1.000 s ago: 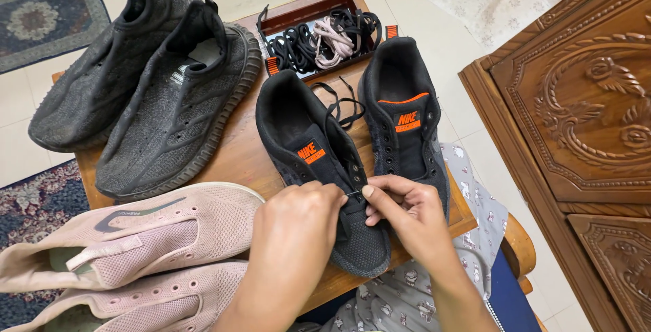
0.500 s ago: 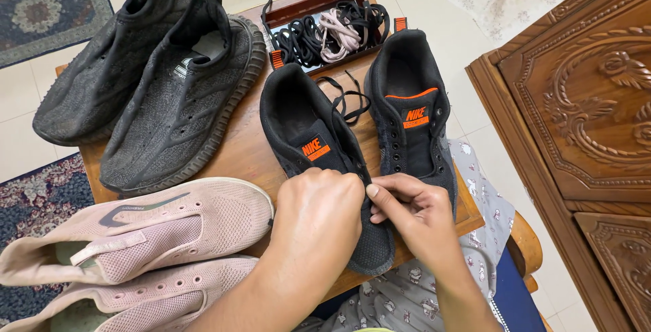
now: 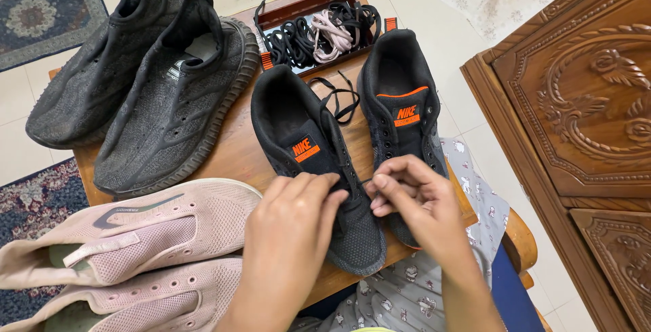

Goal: The person removes laces from a pair of black slip-on shoes and then re-laces them. They then move to a pair of black Nike sneakers, remove the laces, and begin re-lacing them. The person handles the shoes and laces by hand on a wooden table.

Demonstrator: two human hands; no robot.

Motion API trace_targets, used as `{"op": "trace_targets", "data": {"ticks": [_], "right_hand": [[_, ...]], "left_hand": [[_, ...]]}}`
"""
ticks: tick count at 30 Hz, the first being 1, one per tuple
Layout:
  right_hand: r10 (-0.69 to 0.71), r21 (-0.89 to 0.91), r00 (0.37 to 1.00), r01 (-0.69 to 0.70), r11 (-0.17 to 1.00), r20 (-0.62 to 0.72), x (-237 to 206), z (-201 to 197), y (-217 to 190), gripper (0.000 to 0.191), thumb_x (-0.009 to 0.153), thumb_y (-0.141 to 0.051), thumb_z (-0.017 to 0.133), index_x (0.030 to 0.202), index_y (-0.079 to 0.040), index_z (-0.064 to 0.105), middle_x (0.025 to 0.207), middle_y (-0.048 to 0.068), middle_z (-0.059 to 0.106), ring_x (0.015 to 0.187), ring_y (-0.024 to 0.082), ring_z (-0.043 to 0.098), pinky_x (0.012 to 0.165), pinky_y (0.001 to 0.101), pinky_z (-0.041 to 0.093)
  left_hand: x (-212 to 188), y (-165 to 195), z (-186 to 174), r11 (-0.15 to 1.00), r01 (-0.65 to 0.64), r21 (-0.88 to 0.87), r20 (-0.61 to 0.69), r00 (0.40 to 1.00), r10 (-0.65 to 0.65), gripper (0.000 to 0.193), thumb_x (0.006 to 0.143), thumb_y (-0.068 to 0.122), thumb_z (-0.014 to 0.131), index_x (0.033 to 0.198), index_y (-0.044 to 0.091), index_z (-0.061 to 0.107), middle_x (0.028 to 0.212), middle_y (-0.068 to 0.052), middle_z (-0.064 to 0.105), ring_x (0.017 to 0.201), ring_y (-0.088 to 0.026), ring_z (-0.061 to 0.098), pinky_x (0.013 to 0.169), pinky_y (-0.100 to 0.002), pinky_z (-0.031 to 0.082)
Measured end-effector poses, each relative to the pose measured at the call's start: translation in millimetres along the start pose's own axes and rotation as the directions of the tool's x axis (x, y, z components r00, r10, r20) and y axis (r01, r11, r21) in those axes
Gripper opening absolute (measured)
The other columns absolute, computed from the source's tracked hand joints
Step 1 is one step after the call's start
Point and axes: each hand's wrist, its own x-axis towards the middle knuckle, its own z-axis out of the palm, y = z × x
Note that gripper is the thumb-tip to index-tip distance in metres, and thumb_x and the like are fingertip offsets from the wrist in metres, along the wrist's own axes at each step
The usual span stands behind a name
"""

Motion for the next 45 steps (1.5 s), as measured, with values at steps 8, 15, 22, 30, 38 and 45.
{"op": "trace_targets", "data": {"ticks": [8, 15, 22, 30, 38, 45], "right_hand": [[-0.277, 0.031, 0.909, 0.301, 0.953, -0.31, 3, -68, -39, 0.009, 0.111, -0.009, 0.063, 0.108, -0.001, 0.062, 0.098, 0.022, 0.071, 0.074, 0.023, 0.07, 0.065, 0.0302, 0.059], [0.018, 0.628, 0.901, 0.288, 0.723, -0.434, 13, -78, -49, 0.018, 0.104, -0.013, 0.05, 0.101, 0.0, 0.061, 0.104, 0.021, 0.077, 0.095, 0.027, 0.077, 0.068, 0.0238, 0.059], [-0.191, -0.239, 0.981, 0.178, 0.954, -0.029, -2, -28, -19, 0.035, 0.09, -0.005, 0.075, 0.123, -0.007, 0.066, 0.073, 0.011, 0.064, 0.062, 0.02, 0.058, 0.057, 0.0293, 0.046], [-0.496, -0.563, 0.828, 0.549, 0.617, 0.263, 10, -23, -45, 0.016, 0.087, -0.001, 0.074, 0.102, -0.003, 0.077, 0.087, 0.007, 0.077, 0.079, 0.01, 0.073, 0.069, 0.0257, 0.056], [-0.482, -0.117, 0.786, 0.476, 0.871, -0.388, 20, -85, -36, 0.009, 0.111, -0.004, 0.075, 0.106, 0.003, 0.072, 0.081, 0.008, 0.066, 0.06, 0.007, 0.054, 0.054, 0.018, 0.04], [-0.189, 0.553, 0.908, 0.381, 0.741, -0.373, 32, -118, -45, 0.017, 0.12, -0.009, 0.048, 0.11, 0.002, 0.055, 0.117, 0.026, 0.071, 0.095, 0.031, 0.073, 0.085, 0.0322, 0.062]], "left_hand": [[-6, -7, -12, 0.997, 0.001, -0.083, -0.106, 0.994, -0.01, 0.015, 0.09, 0.011, 0.07, 0.103, 0.005, 0.075, 0.093, -0.007, 0.073, 0.089, -0.028, 0.066, 0.078, -0.04, 0.052], [-14, -14, -9, 0.995, 0.043, -0.087, -0.055, 0.997, -0.048, 0.018, 0.089, 0.013, 0.071, 0.104, 0.006, 0.076, 0.094, -0.007, 0.069, 0.088, -0.028, 0.065, 0.077, -0.04, 0.051], [-22, -18, -4, 0.998, 0.023, -0.059, -0.071, 0.997, -0.027, 0.023, 0.09, 0.015, 0.07, 0.112, 0.01, 0.074, 0.1, -0.009, 0.065, 0.092, -0.028, 0.064, 0.078, -0.041, 0.051], [-26, -27, 7, 0.986, -0.092, 0.142, -0.061, 0.993, 0.102, 0.029, 0.09, 0.019, 0.07, 0.118, 0.013, 0.069, 0.104, -0.011, 0.063, 0.091, -0.03, 0.063, 0.076, -0.042, 0.051], [-26, -34, 10, 0.993, -0.095, 0.073, -0.017, 0.995, 0.097, 0.036, 0.086, 0.004, 0.066, 0.121, 0.012, 0.068, 0.107, -0.011, 0.062, 0.093, -0.029, 0.063, 0.077, -0.041, 0.053], [-29, -34, 9, 0.997, -0.059, 0.06, 0.029, 0.998, 0.057, 0.049, 0.079, -0.006, 0.061, 0.125, 0.012, 0.064, 0.111, -0.012, 0.062, 0.098, -0.03, 0.064, 0.082, -0.042, 0.053]]}}
